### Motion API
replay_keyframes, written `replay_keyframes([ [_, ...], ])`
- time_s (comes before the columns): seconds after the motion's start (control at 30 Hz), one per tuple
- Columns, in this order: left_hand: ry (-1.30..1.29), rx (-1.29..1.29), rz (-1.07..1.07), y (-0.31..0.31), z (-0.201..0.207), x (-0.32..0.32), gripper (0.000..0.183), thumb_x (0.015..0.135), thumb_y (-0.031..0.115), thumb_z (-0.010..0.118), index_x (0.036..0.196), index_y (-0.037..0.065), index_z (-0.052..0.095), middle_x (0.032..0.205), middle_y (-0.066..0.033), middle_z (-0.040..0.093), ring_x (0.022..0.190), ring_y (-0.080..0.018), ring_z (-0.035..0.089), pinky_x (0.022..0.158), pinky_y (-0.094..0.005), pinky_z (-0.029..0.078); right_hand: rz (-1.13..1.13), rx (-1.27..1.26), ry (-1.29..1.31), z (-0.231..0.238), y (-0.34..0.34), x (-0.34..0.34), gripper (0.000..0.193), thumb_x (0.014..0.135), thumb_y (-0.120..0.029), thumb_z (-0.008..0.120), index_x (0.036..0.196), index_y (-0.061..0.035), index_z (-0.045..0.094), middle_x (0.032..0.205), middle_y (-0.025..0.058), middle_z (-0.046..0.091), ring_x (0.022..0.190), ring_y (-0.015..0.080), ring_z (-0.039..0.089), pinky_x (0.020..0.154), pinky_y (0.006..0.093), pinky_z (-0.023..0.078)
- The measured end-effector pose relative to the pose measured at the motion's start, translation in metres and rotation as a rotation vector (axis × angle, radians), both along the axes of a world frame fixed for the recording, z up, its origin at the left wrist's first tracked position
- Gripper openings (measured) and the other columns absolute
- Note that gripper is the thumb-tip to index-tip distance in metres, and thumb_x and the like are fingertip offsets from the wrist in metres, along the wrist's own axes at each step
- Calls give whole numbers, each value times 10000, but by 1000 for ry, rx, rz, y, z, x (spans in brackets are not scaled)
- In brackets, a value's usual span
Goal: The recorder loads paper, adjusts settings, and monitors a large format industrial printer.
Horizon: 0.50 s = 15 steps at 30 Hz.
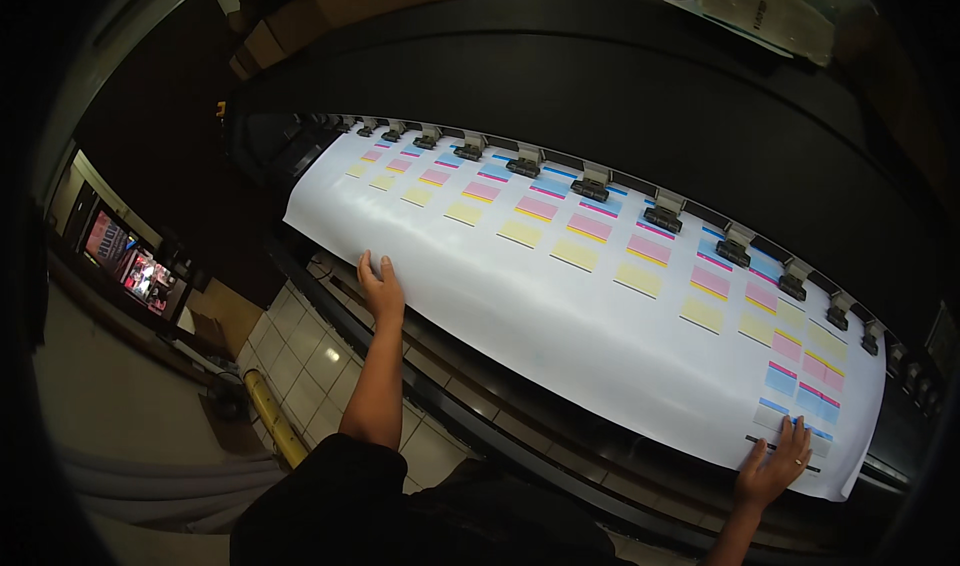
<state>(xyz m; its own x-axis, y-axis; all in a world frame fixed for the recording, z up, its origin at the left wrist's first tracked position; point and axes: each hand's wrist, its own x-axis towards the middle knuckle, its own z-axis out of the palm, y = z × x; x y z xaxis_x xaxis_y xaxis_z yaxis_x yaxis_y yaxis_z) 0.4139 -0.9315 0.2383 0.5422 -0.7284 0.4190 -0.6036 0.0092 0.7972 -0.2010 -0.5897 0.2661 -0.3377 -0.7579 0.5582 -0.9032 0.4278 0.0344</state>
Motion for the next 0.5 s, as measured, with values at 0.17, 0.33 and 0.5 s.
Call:
replay_keyframes([
  [0.17, 805, -108, 442, -29, 12, 25, 547, 975, 273, 607, 1385, -47, 437, 1426, -235, 449, 1246, -340, 531, 1030, -428, 470, 200, 24, -64, 26, 12, 18, 633, 950, -521, 532, 1377, -55, 520, 1491, 178, 447, 1441, 419, 316, 1169, 596, 199],
  [0.33, 1141, -167, 57, -77, 4, 106, 356, 958, 256, 650, 1132, -44, 569, 1110, -140, 635, 1004, -249, 624, 895, -416, 525, 368, 97, -52, 22, 19, 42, 562, 833, -349, 739, 1306, -94, 574, 1445, 178, 490, 1403, 426, 378, 1157, 614, 248],
  [0.5, 888, 173, 119, -110, 41, 112, 269, 923, 300, 704, 898, 55, 595, 778, -26, 539, 664, -157, 506, 564, -299, 418, 354, -46, -56, 23, 4, 43, 403, 784, 117, 519, 1117, -48, 673, 1227, 155, 643, 1238, 392, 554, 1056, 531, 421],
])
